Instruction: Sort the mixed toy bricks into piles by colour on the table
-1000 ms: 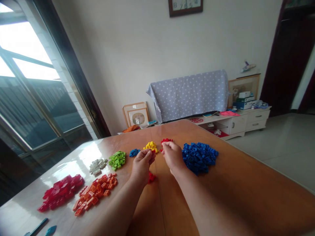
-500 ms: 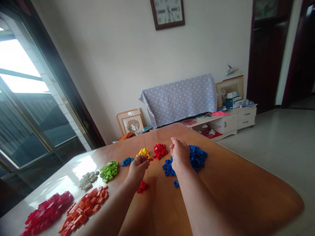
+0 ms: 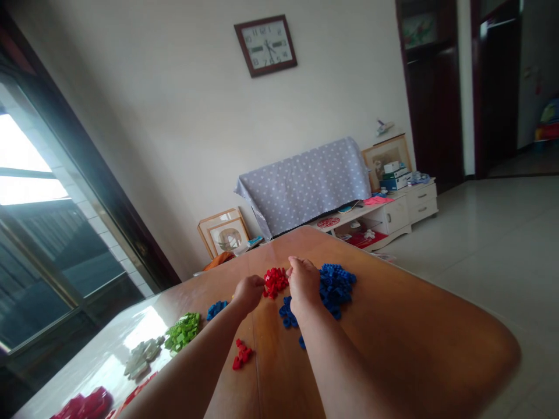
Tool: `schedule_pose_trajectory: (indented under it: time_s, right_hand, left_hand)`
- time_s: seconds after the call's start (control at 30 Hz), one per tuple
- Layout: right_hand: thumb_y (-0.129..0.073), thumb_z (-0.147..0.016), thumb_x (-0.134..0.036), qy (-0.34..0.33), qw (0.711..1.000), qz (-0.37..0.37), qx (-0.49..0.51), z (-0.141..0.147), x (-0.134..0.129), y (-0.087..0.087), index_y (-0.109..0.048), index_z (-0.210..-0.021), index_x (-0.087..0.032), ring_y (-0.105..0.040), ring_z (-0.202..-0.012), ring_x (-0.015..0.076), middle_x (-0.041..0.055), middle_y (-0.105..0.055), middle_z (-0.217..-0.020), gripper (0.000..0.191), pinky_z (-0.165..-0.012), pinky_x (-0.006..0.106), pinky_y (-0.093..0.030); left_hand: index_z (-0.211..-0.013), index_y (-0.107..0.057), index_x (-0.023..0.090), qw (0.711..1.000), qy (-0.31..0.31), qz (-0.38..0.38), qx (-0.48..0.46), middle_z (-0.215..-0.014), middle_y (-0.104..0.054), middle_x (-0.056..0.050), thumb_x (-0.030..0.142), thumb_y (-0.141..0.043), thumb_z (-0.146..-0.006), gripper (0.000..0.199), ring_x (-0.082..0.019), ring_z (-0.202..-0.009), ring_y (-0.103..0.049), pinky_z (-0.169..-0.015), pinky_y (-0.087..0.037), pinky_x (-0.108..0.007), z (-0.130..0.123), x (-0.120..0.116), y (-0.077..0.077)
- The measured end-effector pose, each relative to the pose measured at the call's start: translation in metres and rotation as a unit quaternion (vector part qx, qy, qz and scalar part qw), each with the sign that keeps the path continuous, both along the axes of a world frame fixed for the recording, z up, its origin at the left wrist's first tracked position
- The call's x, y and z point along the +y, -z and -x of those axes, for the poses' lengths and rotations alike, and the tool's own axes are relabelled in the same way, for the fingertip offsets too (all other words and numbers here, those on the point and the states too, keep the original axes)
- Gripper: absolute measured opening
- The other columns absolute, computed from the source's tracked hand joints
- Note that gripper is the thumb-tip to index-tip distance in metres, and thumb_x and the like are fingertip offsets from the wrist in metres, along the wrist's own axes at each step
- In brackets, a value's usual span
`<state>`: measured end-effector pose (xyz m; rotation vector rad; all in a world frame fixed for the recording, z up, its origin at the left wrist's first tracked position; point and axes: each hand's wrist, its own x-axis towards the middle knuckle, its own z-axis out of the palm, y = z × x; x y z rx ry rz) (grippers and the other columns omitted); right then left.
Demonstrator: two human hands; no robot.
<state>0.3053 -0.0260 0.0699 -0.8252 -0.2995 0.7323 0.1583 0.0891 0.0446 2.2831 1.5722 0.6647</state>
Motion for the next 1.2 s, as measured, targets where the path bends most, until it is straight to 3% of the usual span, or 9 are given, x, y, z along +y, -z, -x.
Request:
schedule_pose_trajectory:
  time_s: [0.17, 0.3, 0.63, 0.87, 0.97, 1.07, 1.2]
  right_hand:
    - [-0.065, -0.071, -0.031, -0.003, 1.000, 0.005, -0.005, 0.000, -0.001, -0.001, -0.056, -0.068, -0.020, -0.039, -0.041, 0.0088, -0.0058, -0.051, -0.050, 0.015, -0.041, 0.024, -0.028]
    - [-0.065, -0.072, -0.032, -0.009, 1.000, 0.007, -0.009, 0.000, -0.001, -0.001, -0.058, -0.070, -0.020, -0.040, -0.042, 0.0088, -0.0057, -0.051, -0.050, 0.014, -0.042, 0.023, -0.029]
    - [-0.067, -0.070, -0.036, -0.043, 0.995, 0.022, -0.084, 0.012, -0.004, 0.004, -0.062, -0.072, -0.018, -0.042, -0.045, 0.0084, -0.0048, -0.054, -0.052, 0.019, -0.045, 0.022, -0.030]
    - [-0.062, -0.072, -0.035, -0.120, 0.971, 0.043, -0.203, 0.029, -0.014, 0.002, -0.065, -0.073, -0.017, -0.043, -0.046, 0.0092, -0.0042, -0.054, -0.051, 0.019, -0.045, 0.022, -0.029]
    - [-0.061, -0.073, -0.036, -0.115, 0.962, 0.056, -0.243, 0.033, -0.015, 0.003, -0.067, -0.074, -0.017, -0.044, -0.047, 0.0098, -0.0038, -0.056, -0.051, 0.020, -0.046, 0.022, -0.031]
    - [-0.061, -0.074, -0.037, -0.105, 0.961, 0.053, -0.250, 0.035, -0.013, 0.006, -0.067, -0.073, -0.017, -0.046, -0.048, 0.0100, -0.0039, -0.056, -0.052, 0.020, -0.047, 0.022, -0.032]
    - [-0.061, -0.076, -0.037, -0.102, 0.956, 0.060, -0.267, 0.036, -0.011, 0.010, -0.067, -0.073, -0.018, -0.044, -0.047, 0.0098, -0.0043, -0.056, -0.052, 0.021, -0.047, 0.022, -0.031]
  left_hand:
    - [-0.099, -0.075, 0.021, 0.999, 0.014, 0.004, -0.053, -0.094, -0.075, -0.007, 0.015, -0.059, -0.078, 0.027, -0.020, -0.086, -0.066, -0.072, -0.045, -0.025, -0.008, 0.002, 0.001]
    - [-0.104, -0.073, 0.019, 0.994, 0.014, 0.020, -0.107, -0.090, -0.074, -0.007, 0.021, -0.058, -0.082, 0.027, -0.018, -0.080, -0.065, -0.068, -0.045, -0.025, -0.001, -0.003, -0.004]
    - [-0.104, -0.072, 0.012, 0.978, 0.022, 0.090, -0.187, -0.078, -0.070, -0.006, 0.029, -0.064, -0.077, 0.032, -0.015, -0.069, -0.062, -0.064, -0.045, -0.024, 0.060, -0.062, -0.018]
    - [-0.100, -0.074, 0.016, 0.988, 0.053, 0.079, -0.120, -0.106, -0.071, -0.009, 0.008, -0.052, -0.073, 0.036, -0.019, -0.094, -0.064, -0.084, -0.047, -0.028, 0.102, -0.100, -0.002]
    - [-0.101, -0.074, 0.017, 0.991, 0.076, 0.071, -0.086, -0.105, -0.071, -0.010, 0.005, -0.049, -0.071, 0.041, -0.018, -0.085, -0.064, -0.078, -0.048, -0.028, 0.107, -0.110, 0.003]
    - [-0.089, -0.075, 0.016, 0.989, 0.121, 0.064, -0.055, -0.097, -0.070, -0.009, 0.000, -0.049, -0.066, 0.038, -0.016, -0.078, -0.063, -0.071, -0.047, -0.025, 0.107, -0.113, 0.005]
    - [-0.080, -0.074, 0.017, 0.994, 0.107, 0.033, -0.018, -0.091, -0.068, -0.007, 0.001, -0.052, -0.067, 0.030, -0.015, -0.076, -0.060, -0.069, -0.045, -0.024, 0.107, -0.108, 0.008]
